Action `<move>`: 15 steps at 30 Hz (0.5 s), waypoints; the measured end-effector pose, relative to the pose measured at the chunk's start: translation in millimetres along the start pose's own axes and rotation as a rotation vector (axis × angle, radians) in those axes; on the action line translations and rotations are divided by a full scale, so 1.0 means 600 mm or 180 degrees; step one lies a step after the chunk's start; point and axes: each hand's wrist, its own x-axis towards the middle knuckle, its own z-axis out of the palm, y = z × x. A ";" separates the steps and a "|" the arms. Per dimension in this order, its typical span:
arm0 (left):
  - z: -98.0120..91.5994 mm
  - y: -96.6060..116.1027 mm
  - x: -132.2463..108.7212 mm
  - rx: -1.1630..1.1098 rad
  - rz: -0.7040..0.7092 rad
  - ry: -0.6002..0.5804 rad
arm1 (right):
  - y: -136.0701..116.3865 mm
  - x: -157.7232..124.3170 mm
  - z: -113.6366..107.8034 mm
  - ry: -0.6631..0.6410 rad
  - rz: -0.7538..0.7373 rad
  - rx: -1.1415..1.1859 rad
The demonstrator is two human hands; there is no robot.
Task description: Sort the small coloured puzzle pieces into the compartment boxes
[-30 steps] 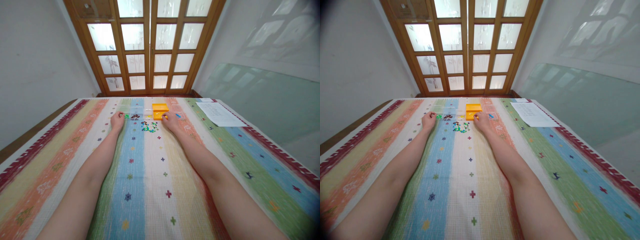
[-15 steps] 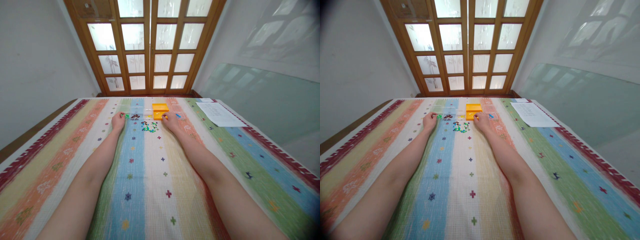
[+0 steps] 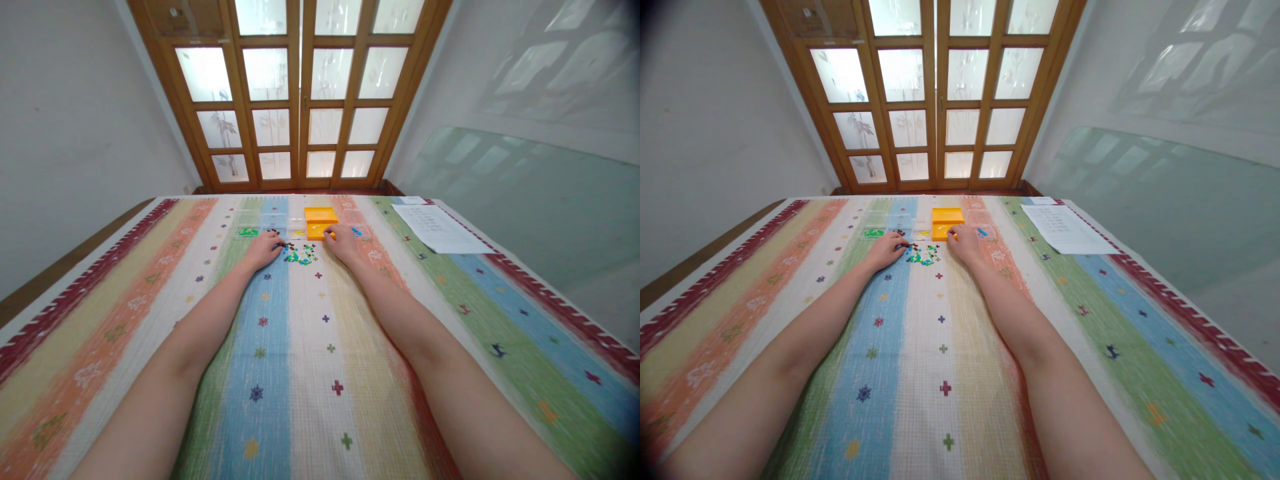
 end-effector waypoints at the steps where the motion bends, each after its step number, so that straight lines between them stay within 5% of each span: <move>1: 0.000 0.000 0.000 0.0018 0.0012 -0.0040 | 0.000 0.000 0.000 -0.0002 0.0003 -0.0003; 15: 0.002 0.004 0.000 0.0006 -0.0018 0.0041 | 0.007 0.002 0.005 0.0020 -0.0045 0.0025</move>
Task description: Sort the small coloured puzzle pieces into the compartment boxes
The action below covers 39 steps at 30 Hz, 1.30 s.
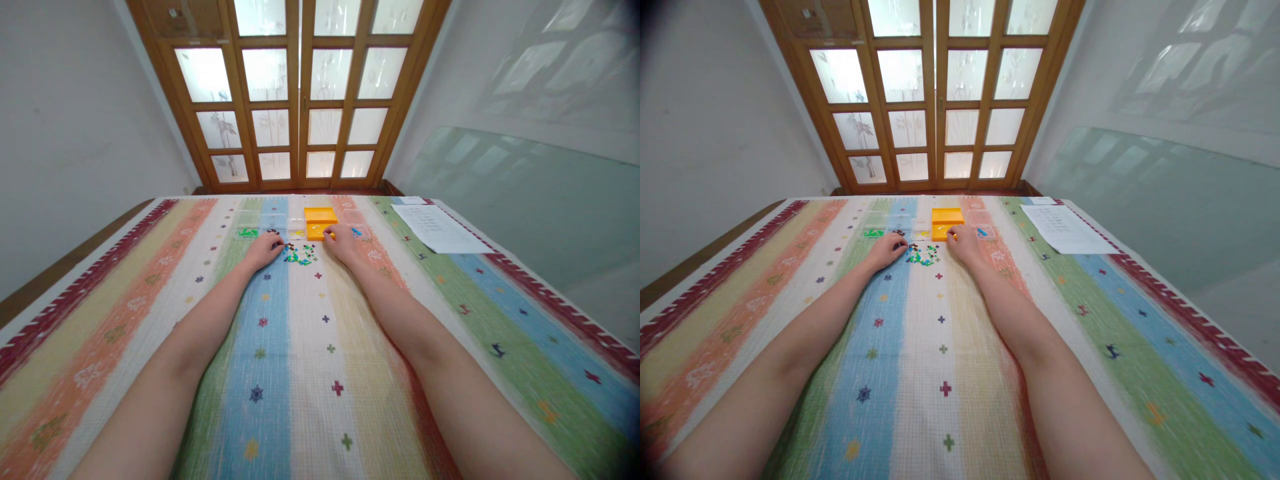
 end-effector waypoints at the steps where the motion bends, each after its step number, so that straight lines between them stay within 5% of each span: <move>1: -0.001 0.001 0.000 -0.0044 -0.0087 0.0073 | 0.001 0.000 0.001 0.0003 -0.0006 -0.0005; 21: 0.012 -0.023 0.006 -0.1403 -0.1049 0.0753 | 0.012 0.000 0.009 0.0095 -0.0109 0.0003; 39: 0.014 -0.005 0.002 -0.0487 -0.0402 0.0535 | 0.003 -0.001 0.003 0.0011 -0.0039 -0.0004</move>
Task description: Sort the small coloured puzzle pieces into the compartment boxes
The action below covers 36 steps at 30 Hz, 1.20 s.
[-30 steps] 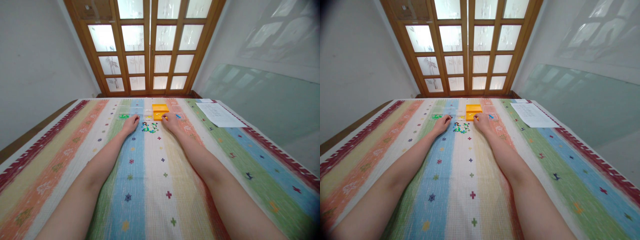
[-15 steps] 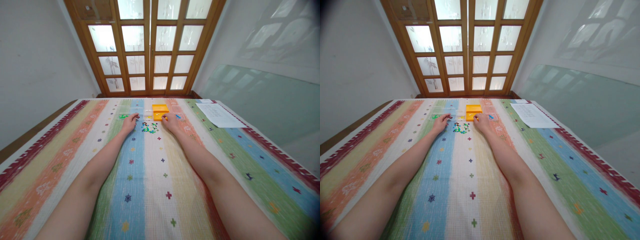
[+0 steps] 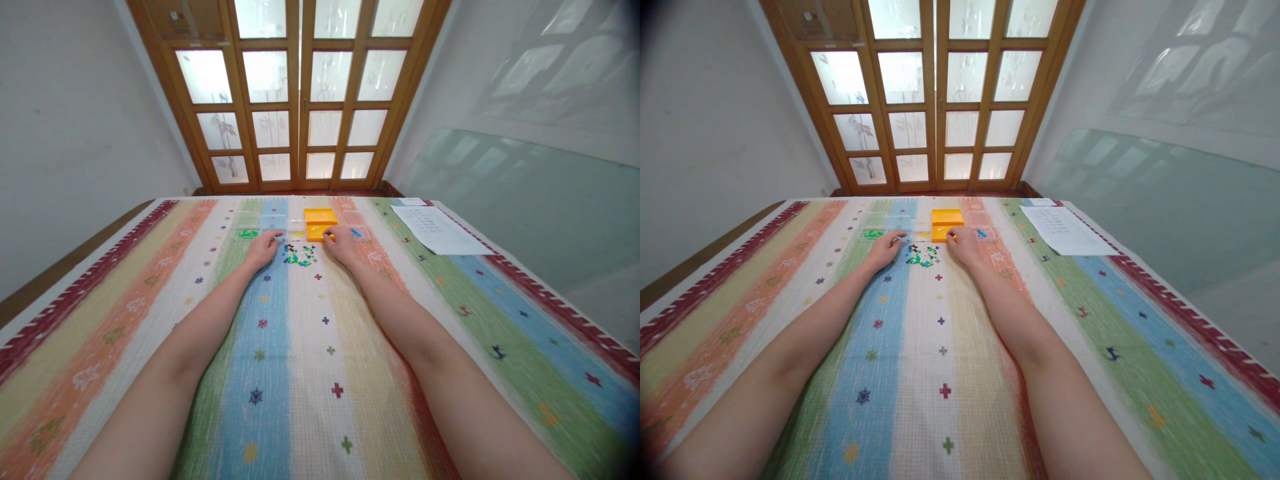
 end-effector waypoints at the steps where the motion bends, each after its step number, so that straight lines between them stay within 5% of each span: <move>1: -0.001 0.001 0.000 0.0031 0.0053 -0.0074 | -0.001 0.000 -0.001 -0.0001 0.0001 -0.0009; 13: -0.009 0.018 -0.004 0.0405 0.0277 -0.0602 | -0.002 0.001 -0.002 -0.0047 0.0022 -0.0026; 21: -0.011 0.017 -0.005 0.0541 0.0514 -0.0611 | 0.000 -0.001 -0.001 -0.0036 -0.0024 0.0051; 36: -0.006 0.013 -0.003 0.0524 0.0215 -0.0556 | 0.005 0.000 0.004 -0.0008 -0.0045 0.0014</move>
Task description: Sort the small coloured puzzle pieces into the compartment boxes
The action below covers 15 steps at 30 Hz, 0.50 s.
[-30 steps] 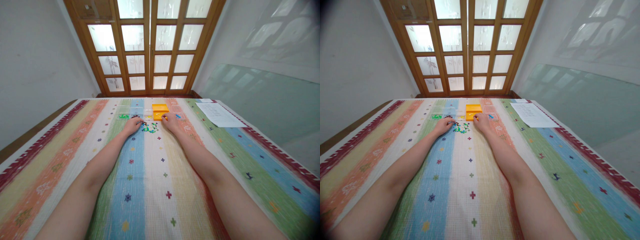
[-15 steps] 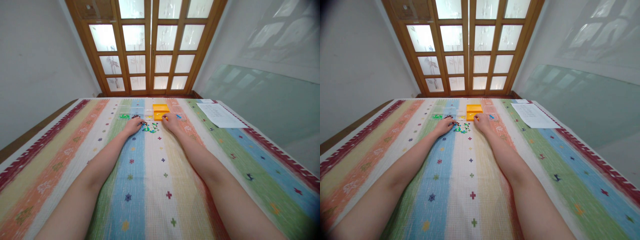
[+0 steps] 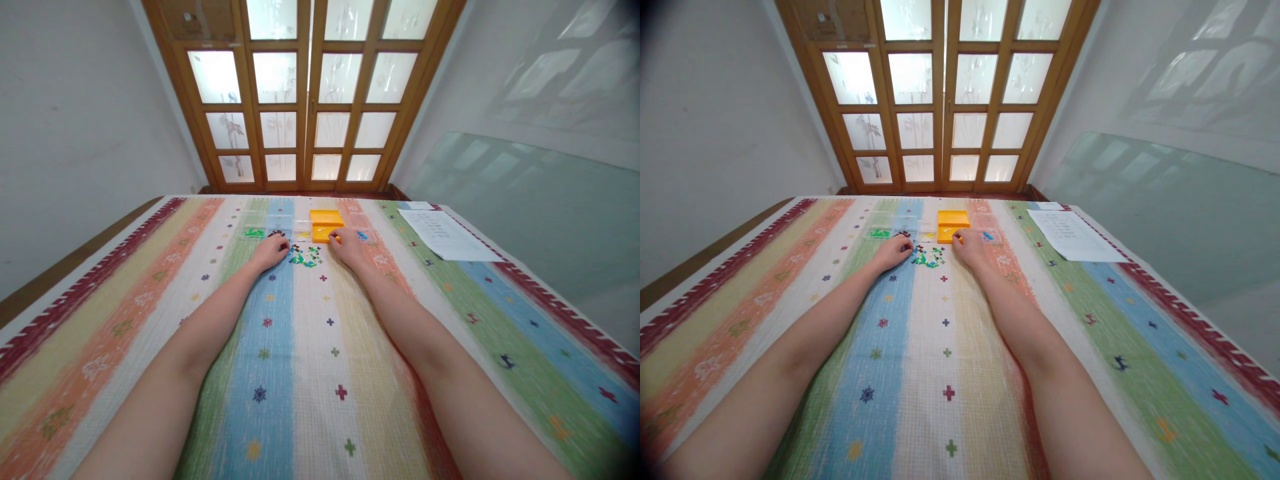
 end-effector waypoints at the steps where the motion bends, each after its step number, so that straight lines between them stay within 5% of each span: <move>1: 0.000 0.001 0.000 -0.0026 -0.0010 0.0019 | 0.000 0.000 -0.001 -0.0006 0.0014 -0.0003; 15: -0.003 -0.011 0.007 -0.0738 -0.0661 0.0710 | -0.003 0.000 -0.002 -0.0034 0.0034 0.0040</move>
